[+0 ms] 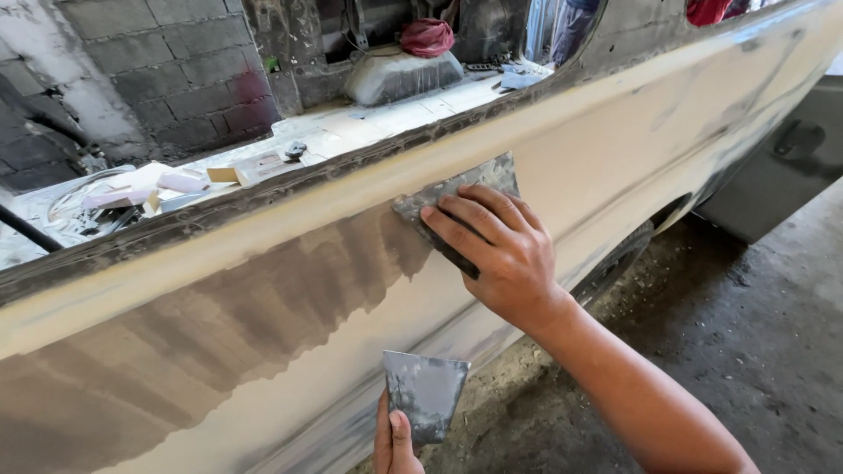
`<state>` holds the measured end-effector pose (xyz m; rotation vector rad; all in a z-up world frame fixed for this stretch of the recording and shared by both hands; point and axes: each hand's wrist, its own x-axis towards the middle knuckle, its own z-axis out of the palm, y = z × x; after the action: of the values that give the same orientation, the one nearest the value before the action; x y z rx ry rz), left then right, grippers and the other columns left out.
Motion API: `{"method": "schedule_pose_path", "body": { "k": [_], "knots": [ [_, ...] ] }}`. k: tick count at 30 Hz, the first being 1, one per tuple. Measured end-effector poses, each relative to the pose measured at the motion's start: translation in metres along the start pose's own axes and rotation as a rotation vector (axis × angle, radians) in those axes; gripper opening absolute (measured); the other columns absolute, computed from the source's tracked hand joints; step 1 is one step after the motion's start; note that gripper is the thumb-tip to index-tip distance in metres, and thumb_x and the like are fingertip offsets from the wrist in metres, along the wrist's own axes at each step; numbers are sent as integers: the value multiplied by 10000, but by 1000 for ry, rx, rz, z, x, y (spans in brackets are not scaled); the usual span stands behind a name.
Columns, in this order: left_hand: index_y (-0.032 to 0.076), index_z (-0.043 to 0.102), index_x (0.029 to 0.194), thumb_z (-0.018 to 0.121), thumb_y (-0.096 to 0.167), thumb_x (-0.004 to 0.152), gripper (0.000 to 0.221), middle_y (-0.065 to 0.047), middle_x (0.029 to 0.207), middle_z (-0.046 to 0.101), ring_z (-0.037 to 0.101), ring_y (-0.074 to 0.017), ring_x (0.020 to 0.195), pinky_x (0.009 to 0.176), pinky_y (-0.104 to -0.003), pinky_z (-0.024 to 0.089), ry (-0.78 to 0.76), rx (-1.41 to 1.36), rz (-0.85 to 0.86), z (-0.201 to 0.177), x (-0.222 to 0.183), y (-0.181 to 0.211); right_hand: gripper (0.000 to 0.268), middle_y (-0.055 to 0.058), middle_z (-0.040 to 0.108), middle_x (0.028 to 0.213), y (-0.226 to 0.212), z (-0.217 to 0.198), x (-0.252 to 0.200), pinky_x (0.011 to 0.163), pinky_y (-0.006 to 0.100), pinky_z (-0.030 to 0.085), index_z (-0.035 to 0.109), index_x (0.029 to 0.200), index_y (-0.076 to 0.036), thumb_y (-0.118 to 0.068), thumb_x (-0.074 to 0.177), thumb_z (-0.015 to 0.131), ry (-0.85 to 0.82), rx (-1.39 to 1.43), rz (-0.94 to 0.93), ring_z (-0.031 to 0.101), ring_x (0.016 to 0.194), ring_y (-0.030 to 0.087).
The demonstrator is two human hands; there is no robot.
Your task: The person applies a grey body filler to the side panel of a vehicle using a metal putty knife. They spread the material in smooth strokes, occasionally stepping back to a nearby table to scoop more filler from a container and transfer it to the tool before returning to the vehicle.
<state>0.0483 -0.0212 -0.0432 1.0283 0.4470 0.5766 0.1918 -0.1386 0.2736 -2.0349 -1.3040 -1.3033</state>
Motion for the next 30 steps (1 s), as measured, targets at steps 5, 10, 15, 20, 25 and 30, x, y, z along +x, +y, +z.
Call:
{"method": "schedule_pose_path", "body": {
  "k": [5,10,15,20,25,30],
  "knots": [
    [2,370,1557,484,464,981,747,-185,1495,552,533,-311,1384,1162,-454,368,-54,-47,1,-3,0,8,459,40,697,1276,5,27,-36,1035,439,529,691,1298,-148,-56,852,745,-1,4,8,622,1255,261],
    [47,369,1560,495,482,947,762,-165,1472,568,572,-303,1355,1100,-458,450,-26,-55,-141,5,2,31,415,41,698,1269,4,54,-82,1034,436,532,680,1302,-144,-102,896,753,-13,17,14,621,1236,259],
    [68,353,1573,508,500,942,780,-158,1423,598,618,-311,1291,1036,-471,518,6,21,-119,5,-1,30,382,56,724,1209,-13,47,-117,980,432,550,706,1250,-127,-101,869,730,-107,72,23,650,1184,260],
    [71,378,1564,511,482,945,755,-159,1425,589,603,-315,1298,1046,-477,501,39,-38,-107,-2,-10,21,306,44,744,1204,3,46,-120,1015,400,570,728,1240,-134,-98,938,697,-52,106,5,665,1189,227],
    [73,413,1546,503,488,932,746,-147,1446,571,587,-305,1310,1058,-473,493,107,-79,-119,7,-25,39,265,43,740,1225,11,7,-44,1032,398,567,733,1246,-143,-97,987,706,35,62,-19,665,1201,217],
    [68,402,1548,521,486,935,751,-141,1453,583,595,-311,1319,1072,-470,486,104,-90,-78,5,-23,36,458,55,719,1285,-6,-19,13,1065,434,524,704,1294,-136,-9,854,706,-20,35,-61,651,1246,272]
  ]
}}
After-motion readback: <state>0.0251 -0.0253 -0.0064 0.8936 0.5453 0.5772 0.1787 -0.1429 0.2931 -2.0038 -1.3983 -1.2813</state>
